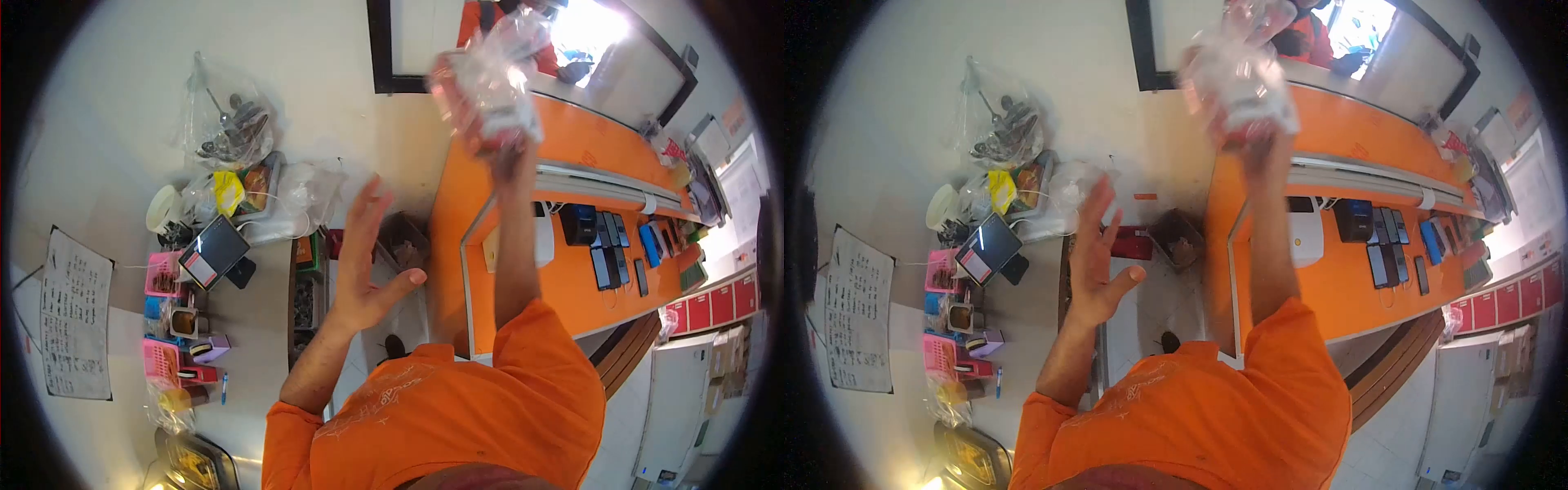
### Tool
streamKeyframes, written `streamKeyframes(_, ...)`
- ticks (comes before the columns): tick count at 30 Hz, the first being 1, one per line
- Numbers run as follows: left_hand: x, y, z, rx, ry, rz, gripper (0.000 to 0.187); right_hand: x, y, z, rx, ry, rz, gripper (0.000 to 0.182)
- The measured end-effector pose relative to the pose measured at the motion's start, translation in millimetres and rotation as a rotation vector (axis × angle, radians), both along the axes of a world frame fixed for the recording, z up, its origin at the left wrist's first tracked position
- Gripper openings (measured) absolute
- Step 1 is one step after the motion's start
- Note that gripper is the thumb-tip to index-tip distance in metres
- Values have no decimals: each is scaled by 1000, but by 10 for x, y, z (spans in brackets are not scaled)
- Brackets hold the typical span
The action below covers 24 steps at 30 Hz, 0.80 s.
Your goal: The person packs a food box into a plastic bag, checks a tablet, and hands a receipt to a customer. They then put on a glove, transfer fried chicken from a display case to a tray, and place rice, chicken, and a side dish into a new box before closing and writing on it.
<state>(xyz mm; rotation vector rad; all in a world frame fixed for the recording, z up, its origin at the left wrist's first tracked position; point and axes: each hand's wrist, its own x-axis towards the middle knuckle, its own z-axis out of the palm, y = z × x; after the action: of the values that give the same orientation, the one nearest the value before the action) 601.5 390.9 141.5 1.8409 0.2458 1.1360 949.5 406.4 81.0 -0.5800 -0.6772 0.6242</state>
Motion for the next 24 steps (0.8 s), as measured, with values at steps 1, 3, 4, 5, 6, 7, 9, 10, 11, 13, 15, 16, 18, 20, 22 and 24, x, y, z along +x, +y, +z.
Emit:
streamKeyframes(1, -27, -45, -142, -111, -2, -83, 76, 479, 34, 125, -1, -98, -72, 32)
streamKeyframes(3, -181, -130, -452, -272, 64, -178, 67, 1235, 112, 214, -186, -142, -293, 28)
streamKeyframes(4, -325, -155, -628, -334, 128, -188, 60, 1408, 166, 264, -306, -93, -426, 26)
streamKeyframes(5, -521, -205, -847, -442, 180, -186, 55, 1495, 127, 356, -183, -60, -181, 27)
streamKeyframes(6, -743, -258, -1072, -550, 224, -175, 49, 1614, 188, 412, -177, -61, -107, 28)
streamKeyframes(7, -1000, -334, -1285, -586, 242, -113, 46, 1705, 227, 412, -198, -80, -82, 28)
streamKeyframes(9, -1544, -663, -1687, -682, 268, 55, 41, 2008, 313, 394, -335, -263, -195, 29)
streamKeyframes(10, -1774, -878, -1840, -706, 262, 173, 40, 2057, 398, 378, -418, -406, -258, 30)
streamKeyframes(11, -2050, -1135, -1977, -736, 251, 310, 38, 2194, 509, 300, -504, -602, -333, 30)
streamKeyframes(13, -2636, -1703, -2225, -700, 168, 571, 35, 2147, 853, 199, -614, -990, -513, 32)
streamKeyframes(15, -3016, -2477, -2256, -781, 78, 780, 35, 1690, 1198, 112, -554, -1173, -681, 33)
streamKeyframes(16, -3166, -2898, -2170, -837, 9, 901, 37, 1256, 1244, 44, -482, -1171, -775, 33)
streamKeyframes(18, -3310, -3862, -2120, -939, -149, 1124, 38, -5, 1257, -236, -272, -999, -796, 34)
streamKeyframes(20, -3396, -4698, -2141, -1001, -296, 1308, 38, -1589, 934, -739, -101, -779, -594, 36)
streamKeyframes(22, -3432, -5597, -2218, -1022, -442, 1471, 34, -3127, 180, -1448, -95, -595, -240, 37)
streamKeyframes(24, -3445, -6416, -2279, -1010, -548, 1582, 33, -4855, -984, -2336, -281, -391, 387, 38)
